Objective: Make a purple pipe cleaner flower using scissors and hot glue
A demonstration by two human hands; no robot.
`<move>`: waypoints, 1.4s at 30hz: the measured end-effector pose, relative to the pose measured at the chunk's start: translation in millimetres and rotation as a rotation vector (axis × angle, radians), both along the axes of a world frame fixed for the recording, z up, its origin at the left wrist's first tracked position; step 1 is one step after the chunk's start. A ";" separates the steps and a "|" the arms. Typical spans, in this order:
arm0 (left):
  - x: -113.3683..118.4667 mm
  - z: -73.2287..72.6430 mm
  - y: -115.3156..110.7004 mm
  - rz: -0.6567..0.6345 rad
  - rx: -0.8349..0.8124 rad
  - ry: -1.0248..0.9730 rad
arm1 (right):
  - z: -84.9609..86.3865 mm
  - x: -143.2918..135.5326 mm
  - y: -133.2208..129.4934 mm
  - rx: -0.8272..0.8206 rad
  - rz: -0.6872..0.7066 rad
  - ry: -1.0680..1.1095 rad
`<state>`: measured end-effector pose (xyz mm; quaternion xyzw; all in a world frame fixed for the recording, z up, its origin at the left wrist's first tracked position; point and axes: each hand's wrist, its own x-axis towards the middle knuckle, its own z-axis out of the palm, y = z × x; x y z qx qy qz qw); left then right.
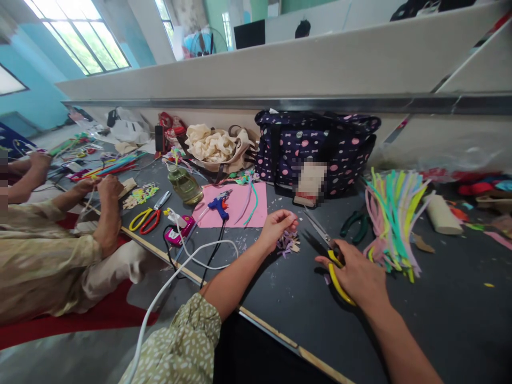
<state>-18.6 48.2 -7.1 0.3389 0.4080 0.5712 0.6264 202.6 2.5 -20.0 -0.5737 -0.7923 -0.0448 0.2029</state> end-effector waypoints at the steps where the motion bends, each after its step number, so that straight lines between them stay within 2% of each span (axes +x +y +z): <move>1: -0.2 0.2 0.0 -0.002 0.001 0.002 | -2.3 0.1 0.4 0.022 0.011 0.006; 6: -0.7 -1.6 0.6 -0.014 0.020 0.001 | -10.8 0.5 1.3 0.142 0.074 -0.013; 14: -1.0 -1.7 0.8 -0.024 0.061 0.017 | -7.6 0.2 0.4 0.131 0.098 -0.076; 28: -0.4 -1.0 1.2 0.058 0.065 0.040 | -9.8 0.4 1.4 0.180 0.084 -0.058; 42: -0.7 -5.4 1.1 -0.019 0.021 -0.056 | -7.6 -2.1 0.0 0.266 0.115 -0.038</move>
